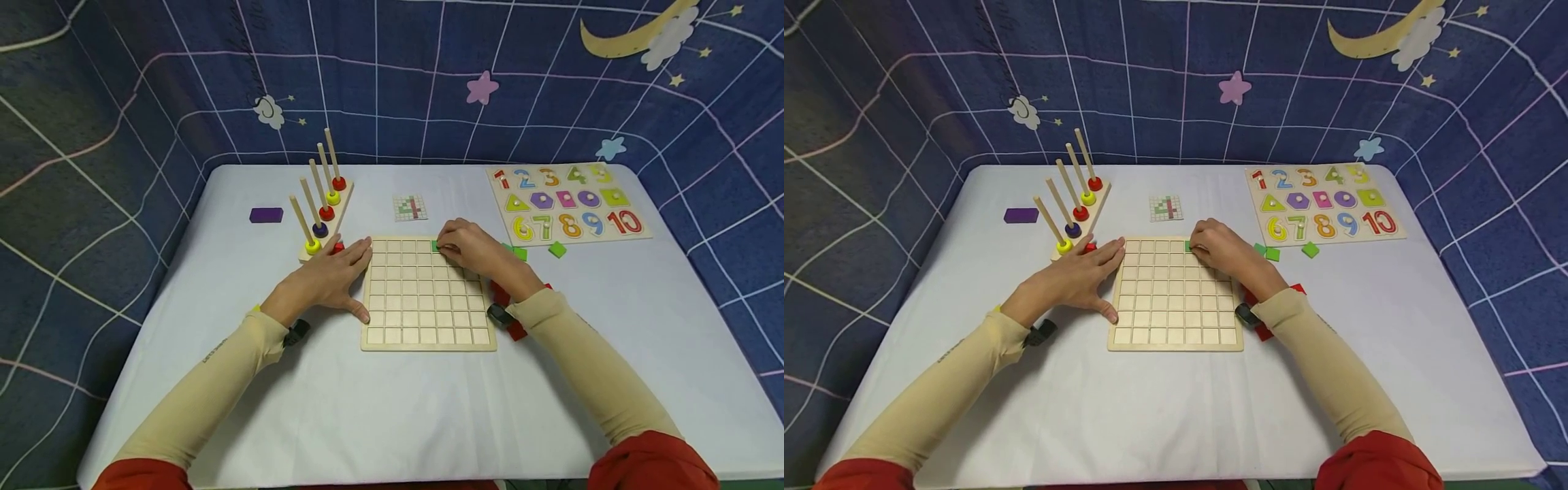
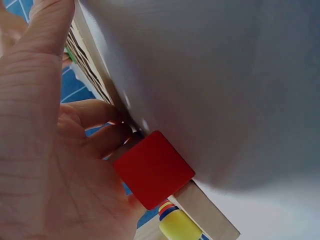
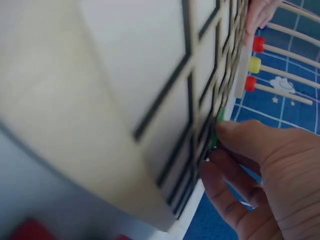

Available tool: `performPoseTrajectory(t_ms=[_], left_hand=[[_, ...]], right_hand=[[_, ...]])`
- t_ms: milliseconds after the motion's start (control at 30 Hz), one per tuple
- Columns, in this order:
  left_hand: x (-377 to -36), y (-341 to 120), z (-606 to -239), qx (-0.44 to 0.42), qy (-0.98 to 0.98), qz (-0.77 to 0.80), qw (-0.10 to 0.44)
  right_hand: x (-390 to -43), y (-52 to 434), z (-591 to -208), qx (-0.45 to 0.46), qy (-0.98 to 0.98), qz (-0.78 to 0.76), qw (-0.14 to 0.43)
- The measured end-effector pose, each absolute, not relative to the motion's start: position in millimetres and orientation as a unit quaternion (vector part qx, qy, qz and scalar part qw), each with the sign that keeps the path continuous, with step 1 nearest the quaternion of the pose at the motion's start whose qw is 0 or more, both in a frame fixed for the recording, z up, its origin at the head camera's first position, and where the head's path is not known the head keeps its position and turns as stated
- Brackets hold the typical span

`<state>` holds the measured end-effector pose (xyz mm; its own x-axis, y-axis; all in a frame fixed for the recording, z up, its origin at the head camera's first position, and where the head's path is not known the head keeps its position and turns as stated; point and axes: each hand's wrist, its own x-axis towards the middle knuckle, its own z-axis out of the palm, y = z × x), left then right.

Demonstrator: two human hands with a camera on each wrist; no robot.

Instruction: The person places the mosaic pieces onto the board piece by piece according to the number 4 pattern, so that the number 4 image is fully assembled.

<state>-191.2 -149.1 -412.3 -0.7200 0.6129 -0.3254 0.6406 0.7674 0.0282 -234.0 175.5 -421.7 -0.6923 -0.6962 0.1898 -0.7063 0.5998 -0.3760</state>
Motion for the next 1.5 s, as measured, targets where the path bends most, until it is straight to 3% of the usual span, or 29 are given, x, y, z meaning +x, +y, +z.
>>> performPoseTrajectory(t_ms=[267,800,1500], left_hand=[[-191,-149,-413,0.342,0.925,-0.042,0.158],[-192,-148,-412,0.331,0.928,-0.041,0.164],[-191,-146,-414,0.329,0.929,-0.033,0.168]], right_hand=[[-229,185,-407,0.366,-0.901,0.229,-0.042],[-220,228,-384,0.318,-0.929,0.187,-0.03],[-216,270,-400,0.239,-0.954,0.159,-0.081]])
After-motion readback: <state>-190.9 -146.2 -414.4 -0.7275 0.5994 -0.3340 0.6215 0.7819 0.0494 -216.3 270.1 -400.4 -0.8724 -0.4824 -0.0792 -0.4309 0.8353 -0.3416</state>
